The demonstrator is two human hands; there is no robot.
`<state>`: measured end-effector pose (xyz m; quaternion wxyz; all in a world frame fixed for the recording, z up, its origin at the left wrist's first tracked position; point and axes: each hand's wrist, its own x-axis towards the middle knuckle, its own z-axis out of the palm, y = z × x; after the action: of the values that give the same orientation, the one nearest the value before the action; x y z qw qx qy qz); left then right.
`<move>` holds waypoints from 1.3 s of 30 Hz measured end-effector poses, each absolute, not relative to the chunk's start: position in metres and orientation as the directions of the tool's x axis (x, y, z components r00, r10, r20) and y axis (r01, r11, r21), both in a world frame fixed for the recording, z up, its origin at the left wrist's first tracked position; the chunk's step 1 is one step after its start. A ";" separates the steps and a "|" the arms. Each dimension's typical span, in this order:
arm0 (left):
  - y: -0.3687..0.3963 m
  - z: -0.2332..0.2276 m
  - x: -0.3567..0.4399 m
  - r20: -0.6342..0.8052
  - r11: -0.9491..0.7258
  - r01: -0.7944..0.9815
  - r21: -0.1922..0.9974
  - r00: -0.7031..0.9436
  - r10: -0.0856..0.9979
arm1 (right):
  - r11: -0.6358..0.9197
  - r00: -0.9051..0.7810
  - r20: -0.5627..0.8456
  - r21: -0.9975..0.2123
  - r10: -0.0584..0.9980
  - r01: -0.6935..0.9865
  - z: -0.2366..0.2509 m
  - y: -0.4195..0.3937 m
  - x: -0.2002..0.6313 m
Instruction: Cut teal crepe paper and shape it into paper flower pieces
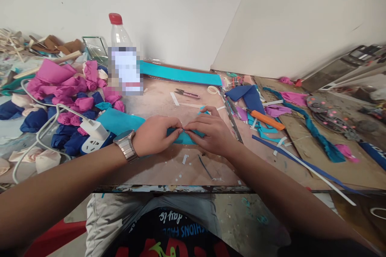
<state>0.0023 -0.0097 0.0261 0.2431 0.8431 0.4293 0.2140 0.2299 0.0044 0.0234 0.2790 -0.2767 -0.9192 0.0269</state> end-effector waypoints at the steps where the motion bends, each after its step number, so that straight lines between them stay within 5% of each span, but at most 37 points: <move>1: -0.010 0.026 0.002 0.153 -0.514 0.622 0.591 0.539 0.828 | 0.843 -0.687 0.501 -0.205 0.527 0.497 0.024 0.004 0.230; 16: -0.011 0.024 0.004 0.207 -0.552 0.680 0.483 0.524 0.826 | 0.808 -0.676 0.452 -0.227 0.582 0.544 0.024 0.002 0.226; 26: -0.010 0.019 0.005 0.278 -0.672 0.655 0.345 0.612 0.740 | 0.732 -0.672 0.312 -0.422 0.671 0.535 0.029 0.001 0.225; 39: -0.009 0.016 0.005 0.273 -0.704 0.648 0.290 0.649 0.710 | 0.732 -0.655 0.334 -0.392 0.678 0.558 0.028 0.000 0.228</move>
<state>0.0049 -0.0087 0.0163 0.0834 0.9042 0.3755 0.1855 0.2277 0.0003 0.0281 0.2342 -0.3429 -0.9007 0.1282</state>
